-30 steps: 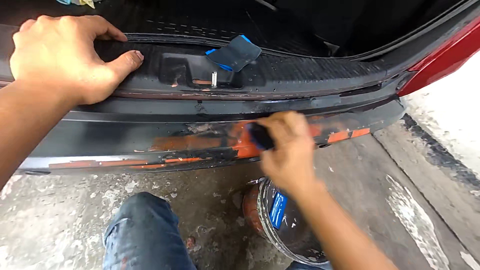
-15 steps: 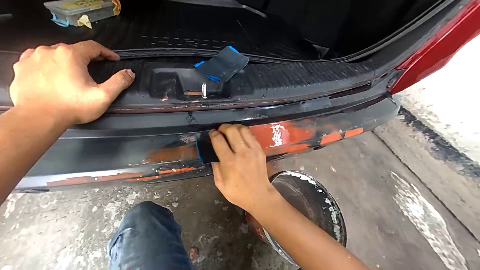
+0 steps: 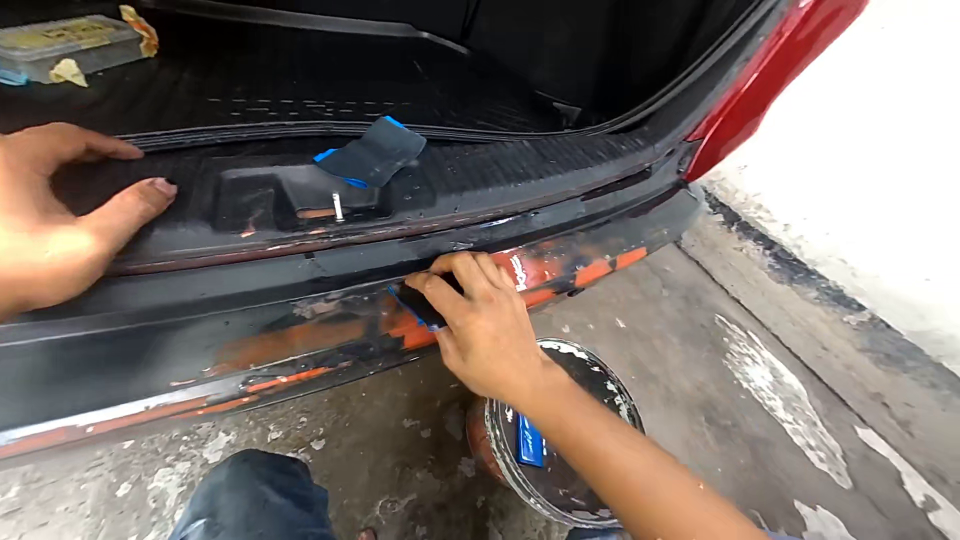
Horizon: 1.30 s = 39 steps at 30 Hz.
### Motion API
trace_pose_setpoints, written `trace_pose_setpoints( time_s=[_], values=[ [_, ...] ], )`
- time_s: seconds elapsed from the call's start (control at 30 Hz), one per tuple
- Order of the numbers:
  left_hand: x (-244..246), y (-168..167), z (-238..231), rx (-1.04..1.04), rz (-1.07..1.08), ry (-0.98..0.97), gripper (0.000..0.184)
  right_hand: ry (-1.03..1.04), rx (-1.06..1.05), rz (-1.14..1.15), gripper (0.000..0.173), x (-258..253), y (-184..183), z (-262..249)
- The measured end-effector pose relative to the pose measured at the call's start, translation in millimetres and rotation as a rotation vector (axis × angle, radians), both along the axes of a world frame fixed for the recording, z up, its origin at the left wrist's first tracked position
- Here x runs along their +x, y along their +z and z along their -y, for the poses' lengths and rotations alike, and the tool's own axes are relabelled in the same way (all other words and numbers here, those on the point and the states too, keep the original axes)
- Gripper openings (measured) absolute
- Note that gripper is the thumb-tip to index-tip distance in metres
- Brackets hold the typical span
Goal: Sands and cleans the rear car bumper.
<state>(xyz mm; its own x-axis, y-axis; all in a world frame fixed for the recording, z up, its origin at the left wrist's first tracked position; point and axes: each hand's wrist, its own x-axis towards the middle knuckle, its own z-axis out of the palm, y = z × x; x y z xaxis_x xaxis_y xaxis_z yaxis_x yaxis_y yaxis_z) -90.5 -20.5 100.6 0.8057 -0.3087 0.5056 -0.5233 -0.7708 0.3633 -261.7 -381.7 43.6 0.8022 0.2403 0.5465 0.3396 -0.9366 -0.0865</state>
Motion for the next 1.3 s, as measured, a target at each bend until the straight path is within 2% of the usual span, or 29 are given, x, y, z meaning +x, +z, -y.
trace_pose_setpoints(
  time_s=[0.1,0.17,0.23,0.33,0.37,0.43,0.53,0.6,0.7,0.77,0.8,0.87,0.97,1.0,1.03,1.1,1.17,1.2,1.23,1.3],
  values=[
    [-4,-3,5,-0.065,-0.003,0.005,0.066,-0.106,0.055,0.046,0.026,2,-3,75],
    [-6,3,7,-0.032,-0.021,0.022,0.067,-0.239,0.117,0.089,0.027,4,-6,116],
    [-2,4,2,0.012,-0.006,0.039,0.072,-0.294,0.143,0.115,0.025,6,-6,93],
    [5,3,-3,0.046,0.015,0.044,0.077,-0.230,0.094,0.100,0.026,3,-9,-3],
    [4,3,-3,0.057,0.013,0.045,0.077,-0.175,0.063,0.087,0.030,2,-11,-20],
    [3,4,-4,0.069,0.014,0.049,0.078,-0.097,-0.001,0.052,0.035,2,-10,-10],
    [12,0,-11,0.102,0.048,0.081,0.077,-0.183,-0.003,0.046,0.028,2,-6,60],
    [10,2,-13,0.171,0.053,0.164,0.077,-0.237,0.053,0.112,0.026,6,-8,77],
    [-6,17,-1,0.239,0.006,0.253,0.078,-0.261,0.102,0.109,0.024,5,-7,3],
    [-14,23,6,0.246,-0.021,0.271,0.078,-0.157,0.078,0.084,0.031,4,-10,-45],
    [-16,23,7,0.249,-0.025,0.273,0.078,-0.104,0.045,0.070,0.033,4,-12,-51],
    [-18,23,7,0.256,-0.024,0.274,0.079,-0.032,0.011,0.049,0.036,5,-10,-28],
    [-16,24,8,0.252,-0.020,0.279,0.078,-0.177,0.059,0.091,0.026,6,-9,33],
    [-15,23,8,0.247,-0.017,0.283,0.078,-0.229,0.089,0.122,0.026,8,-9,39],
    [-15,23,8,0.247,-0.017,0.287,0.078,-0.268,0.103,0.144,0.026,9,-9,30],
    [-15,22,7,0.253,-0.020,0.287,0.078,-0.255,0.096,0.124,0.024,6,-7,-22],
    [-15,23,8,0.258,-0.017,0.288,0.078,-0.142,0.072,0.087,0.035,4,-8,-76],
    [-17,23,8,0.262,-0.018,0.289,0.078,-0.075,0.046,0.064,0.040,3,-9,-86],
    [-18,22,8,0.265,-0.017,0.285,0.078,-0.013,0.023,0.039,0.043,4,-8,-81],
    [-16,23,7,0.270,-0.013,0.269,0.080,0.029,0.010,0.024,0.038,3,-8,-40]
  ],
)
